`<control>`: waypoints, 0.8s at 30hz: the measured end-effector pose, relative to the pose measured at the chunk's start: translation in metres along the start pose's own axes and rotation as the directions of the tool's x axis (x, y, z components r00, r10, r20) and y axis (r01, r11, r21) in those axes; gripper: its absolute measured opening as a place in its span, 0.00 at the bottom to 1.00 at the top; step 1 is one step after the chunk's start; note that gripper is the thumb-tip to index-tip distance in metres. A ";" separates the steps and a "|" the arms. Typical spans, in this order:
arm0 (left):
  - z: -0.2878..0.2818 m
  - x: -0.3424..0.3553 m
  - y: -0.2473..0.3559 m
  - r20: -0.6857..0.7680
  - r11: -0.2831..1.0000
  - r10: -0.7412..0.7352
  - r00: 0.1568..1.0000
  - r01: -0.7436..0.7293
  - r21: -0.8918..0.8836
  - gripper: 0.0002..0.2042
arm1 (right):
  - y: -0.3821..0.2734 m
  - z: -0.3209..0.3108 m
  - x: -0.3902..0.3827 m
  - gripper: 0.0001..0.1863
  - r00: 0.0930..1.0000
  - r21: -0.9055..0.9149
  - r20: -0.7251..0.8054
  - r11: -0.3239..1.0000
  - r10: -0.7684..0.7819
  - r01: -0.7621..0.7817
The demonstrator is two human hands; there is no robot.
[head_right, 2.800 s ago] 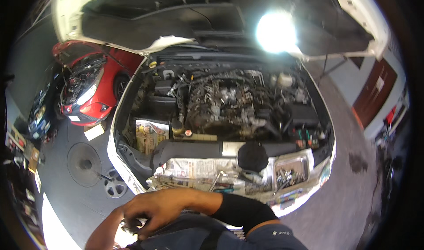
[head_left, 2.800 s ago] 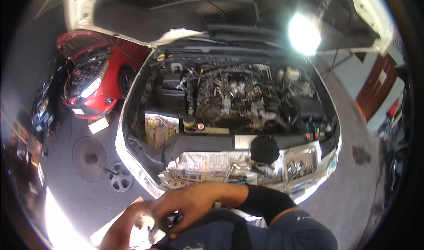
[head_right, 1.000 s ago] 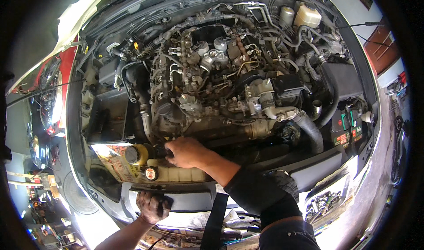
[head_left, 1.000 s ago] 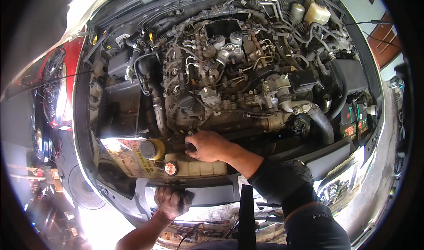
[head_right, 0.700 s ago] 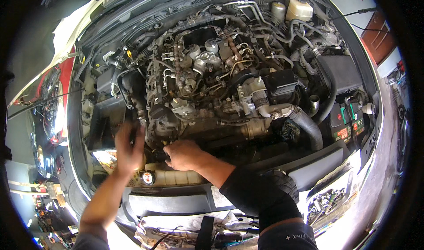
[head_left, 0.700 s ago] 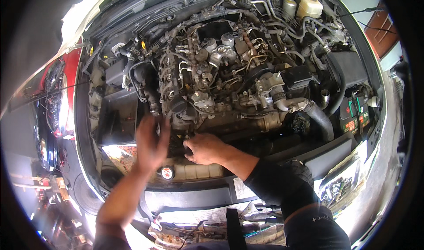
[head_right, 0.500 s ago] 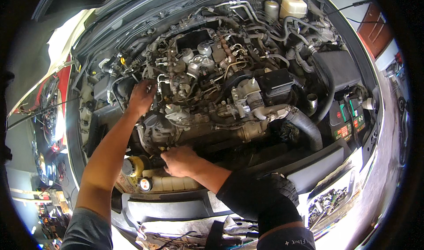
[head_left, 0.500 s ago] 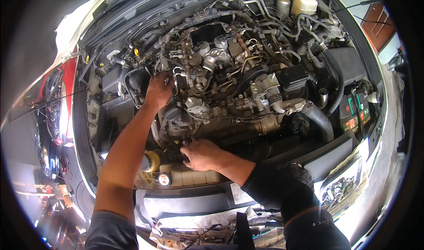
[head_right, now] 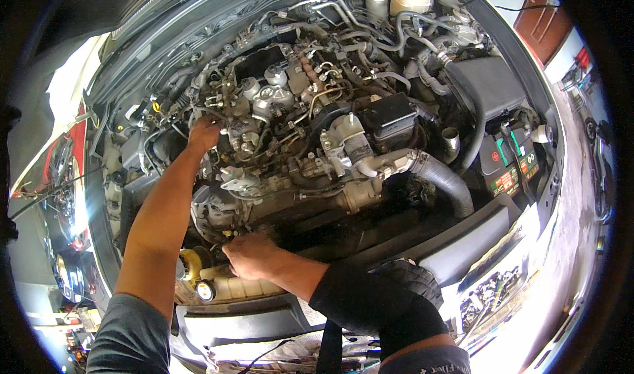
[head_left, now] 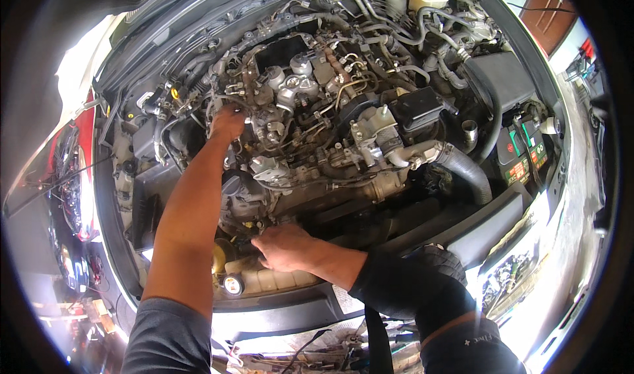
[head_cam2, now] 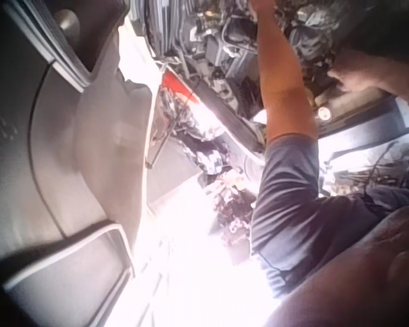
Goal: The person works on a car engine with the hood open, using a wrench to loosen and tighten bolts on the engine block. The person repeatedly reaches into the engine bay, adjusts components, and repositions tools while maintaining a steady workflow.
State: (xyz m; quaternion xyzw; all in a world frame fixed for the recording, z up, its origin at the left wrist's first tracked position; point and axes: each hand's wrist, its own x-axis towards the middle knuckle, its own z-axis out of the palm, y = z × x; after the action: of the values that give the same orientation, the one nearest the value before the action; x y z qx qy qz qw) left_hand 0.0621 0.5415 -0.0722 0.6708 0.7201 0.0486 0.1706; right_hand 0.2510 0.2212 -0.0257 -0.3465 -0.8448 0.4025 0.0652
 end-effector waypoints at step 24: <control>0.014 0.020 -0.024 -0.071 0.983 0.128 0.989 -0.118 0.138 0.27 | -0.006 -0.009 -0.003 0.22 0.992 0.020 0.118 0.998 0.053 -0.056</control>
State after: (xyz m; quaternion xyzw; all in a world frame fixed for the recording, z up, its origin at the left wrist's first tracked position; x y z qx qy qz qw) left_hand 0.0427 0.5569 -0.0967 0.7215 0.6851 0.0374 0.0933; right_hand 0.2539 0.2225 -0.0145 -0.3444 -0.8327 0.4336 0.0083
